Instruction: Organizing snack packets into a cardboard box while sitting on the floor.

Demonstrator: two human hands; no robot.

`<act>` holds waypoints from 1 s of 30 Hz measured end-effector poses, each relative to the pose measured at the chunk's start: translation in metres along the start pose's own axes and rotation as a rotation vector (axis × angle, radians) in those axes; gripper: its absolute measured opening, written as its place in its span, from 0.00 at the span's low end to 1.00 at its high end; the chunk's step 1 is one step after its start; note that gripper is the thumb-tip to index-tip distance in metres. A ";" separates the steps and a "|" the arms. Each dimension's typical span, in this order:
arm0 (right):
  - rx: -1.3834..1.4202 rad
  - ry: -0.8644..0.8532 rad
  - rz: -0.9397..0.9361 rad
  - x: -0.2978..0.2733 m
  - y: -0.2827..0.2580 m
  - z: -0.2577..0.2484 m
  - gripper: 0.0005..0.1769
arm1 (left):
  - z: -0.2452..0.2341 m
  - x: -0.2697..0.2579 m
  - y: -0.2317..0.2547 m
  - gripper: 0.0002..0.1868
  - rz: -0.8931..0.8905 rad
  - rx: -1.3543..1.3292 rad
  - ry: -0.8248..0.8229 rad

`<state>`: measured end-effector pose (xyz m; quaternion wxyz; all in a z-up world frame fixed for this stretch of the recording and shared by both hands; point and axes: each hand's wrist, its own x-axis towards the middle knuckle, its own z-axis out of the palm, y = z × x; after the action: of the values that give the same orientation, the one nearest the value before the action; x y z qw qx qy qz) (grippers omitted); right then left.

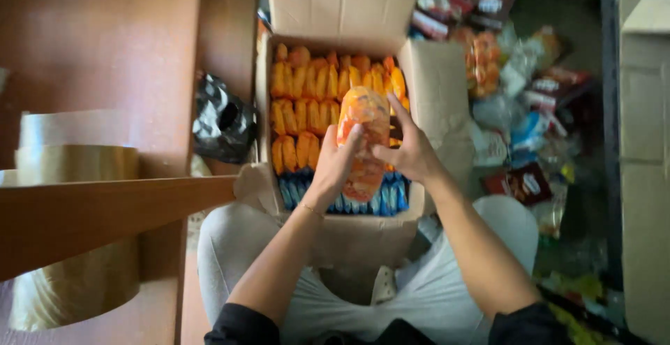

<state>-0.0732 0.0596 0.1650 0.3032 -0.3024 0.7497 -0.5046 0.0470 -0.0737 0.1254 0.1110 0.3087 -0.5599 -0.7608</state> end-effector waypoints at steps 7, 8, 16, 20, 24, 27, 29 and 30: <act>-0.170 0.008 -0.094 -0.014 -0.014 -0.006 0.57 | 0.009 -0.003 -0.008 0.30 -0.006 0.101 -0.073; -0.217 0.036 -0.147 -0.013 -0.018 -0.006 0.54 | 0.010 -0.003 -0.007 0.31 0.002 0.088 -0.075; -0.342 0.176 -0.308 -0.007 -0.017 0.000 0.45 | 0.017 -0.007 -0.001 0.31 0.010 0.204 -0.032; -0.401 0.294 -0.343 -0.001 -0.003 0.001 0.31 | 0.021 -0.006 -0.002 0.31 -0.068 0.384 0.020; -0.507 0.369 -0.457 0.000 0.016 -0.003 0.24 | 0.022 -0.005 -0.003 0.32 -0.074 0.356 -0.003; -0.543 0.356 -0.403 -0.001 0.012 -0.005 0.23 | 0.020 -0.004 -0.007 0.32 -0.042 0.298 -0.045; -0.535 0.353 -0.399 0.001 0.020 -0.009 0.23 | 0.020 -0.004 -0.008 0.32 -0.045 0.276 -0.070; -0.526 0.345 -0.394 0.001 0.024 -0.010 0.23 | 0.020 -0.005 -0.009 0.32 -0.050 0.253 -0.091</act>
<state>-0.0853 0.0720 0.1449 -0.0189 -0.4190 0.8212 -0.3870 0.0411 -0.0523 0.1225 0.0266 0.2992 -0.6478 -0.7001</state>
